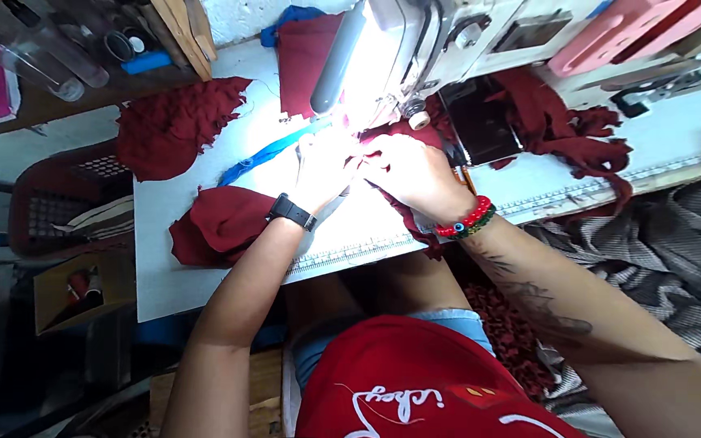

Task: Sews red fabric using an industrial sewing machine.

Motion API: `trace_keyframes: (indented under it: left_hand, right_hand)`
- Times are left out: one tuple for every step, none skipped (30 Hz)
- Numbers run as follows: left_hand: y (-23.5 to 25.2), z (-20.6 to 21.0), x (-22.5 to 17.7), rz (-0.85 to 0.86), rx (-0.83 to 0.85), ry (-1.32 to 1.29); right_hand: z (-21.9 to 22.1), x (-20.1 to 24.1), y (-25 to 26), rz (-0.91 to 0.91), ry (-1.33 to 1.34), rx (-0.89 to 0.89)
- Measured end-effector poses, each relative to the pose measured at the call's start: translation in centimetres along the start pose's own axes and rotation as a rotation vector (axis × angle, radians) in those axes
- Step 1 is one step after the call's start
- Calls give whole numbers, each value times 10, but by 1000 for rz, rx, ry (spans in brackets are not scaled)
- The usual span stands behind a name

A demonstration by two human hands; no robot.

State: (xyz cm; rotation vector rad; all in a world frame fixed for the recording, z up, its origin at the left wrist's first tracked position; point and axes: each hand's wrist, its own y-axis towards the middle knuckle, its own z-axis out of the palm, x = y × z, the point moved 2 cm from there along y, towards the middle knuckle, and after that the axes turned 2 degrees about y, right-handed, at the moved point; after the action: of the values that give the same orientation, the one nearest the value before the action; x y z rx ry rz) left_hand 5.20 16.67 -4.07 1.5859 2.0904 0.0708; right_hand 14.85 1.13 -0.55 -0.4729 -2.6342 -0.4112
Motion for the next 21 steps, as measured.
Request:
trace_keyframes:
  left_hand:
    - [0, 0, 0, -10, 22, 1]
    - [0, 0, 0, -10, 35, 5]
    - [0, -1, -1, -7, 38, 11]
    - [-1, -2, -1, 0, 34, 5]
    - [-1, -1, -1, 8, 23, -7]
    - [-1, 0, -1, 22, -5, -20]
    - [-1, 2, 0, 34, -30, -21]
    - [-1, 4, 1, 37, -44, -14]
    - [-1, 5, 1, 38, -54, -13]
    - [-1, 5, 1, 38, -62, -17]
    - [-1, 5, 0, 34, -63, -25]
    - [-1, 5, 0, 30, -65, -20]
    - [-1, 7, 1, 28, -69, -10]
    - [-1, 8, 1, 23, -69, 3]
    - [-1, 8, 2, 10, -54, 11]
    - [-1, 9, 1, -1, -39, 13]
    - [-1, 9, 2, 0, -35, 11]
    - [-1, 9, 2, 8, -42, 5]
    - [-1, 9, 2, 19, -56, -10]
    - [-1, 9, 2, 24, -64, -21]
    - [-1, 8, 2, 24, -63, -23]
  right_hand:
    - [-2, 2, -2, 1, 31, 0]
    - [-3, 3, -1, 25, 71, 17]
    - [-4, 3, 1, 56, 124, 31]
    - [-4, 1, 3, 90, 185, 48]
    - [-4, -4, 6, 125, 228, 68]
    - [-4, -9, 15, 177, 254, 113]
    - [-3, -18, 29, 240, 251, 177]
    - [-2, -24, 39, 303, 263, 234]
    - [-1, -26, 46, 374, 299, 284]
    - [0, -27, 50, 441, 354, 334]
    - [-1, -26, 52, 499, 403, 371]
    - [-2, -24, 54, 547, 445, 402]
    - [-3, -22, 56, 586, 466, 418]
    - [-2, -22, 57, 624, 473, 415]
    - [-1, -23, 59, 649, 459, 407]
    - [0, -23, 59, 645, 418, 385]
    - [1, -24, 57, 602, 354, 349]
    - [1, -24, 54, 528, 327, 306]
    - [3, -24, 49, 446, 320, 245]
    - [6, -22, 42, 367, 325, 164]
    - [11, -22, 32, 283, 324, 70]
